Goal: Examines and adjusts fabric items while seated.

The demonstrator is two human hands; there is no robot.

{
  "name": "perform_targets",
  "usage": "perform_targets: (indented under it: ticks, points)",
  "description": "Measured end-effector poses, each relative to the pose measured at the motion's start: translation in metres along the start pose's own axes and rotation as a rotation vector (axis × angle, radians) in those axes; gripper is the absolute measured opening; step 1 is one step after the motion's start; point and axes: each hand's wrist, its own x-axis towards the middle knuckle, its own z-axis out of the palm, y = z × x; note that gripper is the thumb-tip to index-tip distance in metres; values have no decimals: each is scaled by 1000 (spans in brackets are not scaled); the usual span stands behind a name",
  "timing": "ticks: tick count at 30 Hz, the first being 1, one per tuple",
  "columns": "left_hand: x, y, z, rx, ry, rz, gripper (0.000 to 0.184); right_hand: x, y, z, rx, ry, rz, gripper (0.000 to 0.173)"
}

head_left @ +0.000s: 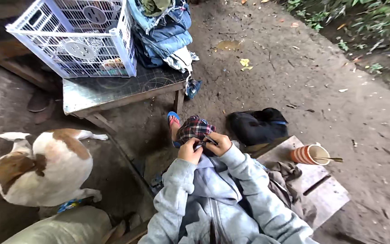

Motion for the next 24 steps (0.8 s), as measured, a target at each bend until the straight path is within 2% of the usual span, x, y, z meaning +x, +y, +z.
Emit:
perform_targets:
  ticks: [2,3,5,7,10,12,16,18,20,22,24]
  points:
    - [-1,-8,9,-135,38,-28,29,-2,1,0,18,-28,61,29]
    - [-2,-12,10,-180,51,-39,28,-3,4,2,23,-45,76,38]
    - [-3,-17,8,-196,70,-48,27,-7,8,2,40,-83,94,61]
    - [-6,-18,2,-141,75,-58,26,-14,8,0,47,-129,102,69]
    - [-7,-20,-13,12,45,-117,30,-18,3,-5,1,-178,128,68]
    - [-6,-27,-19,78,21,-120,32,-16,7,-5,-32,-104,148,67]
    - [3,-66,-3,-61,111,27,26,0,35,-4,40,75,443,65]
    - [7,-79,6,-168,54,14,28,1,58,-4,160,42,643,68]
    - [6,-83,12,-112,22,-7,34,-8,69,-6,211,-46,761,64]
    - [4,-74,14,39,-9,-73,40,-23,77,-5,197,-139,784,61]
    - [1,-60,21,113,-27,-144,44,-35,78,-4,175,-170,804,65]
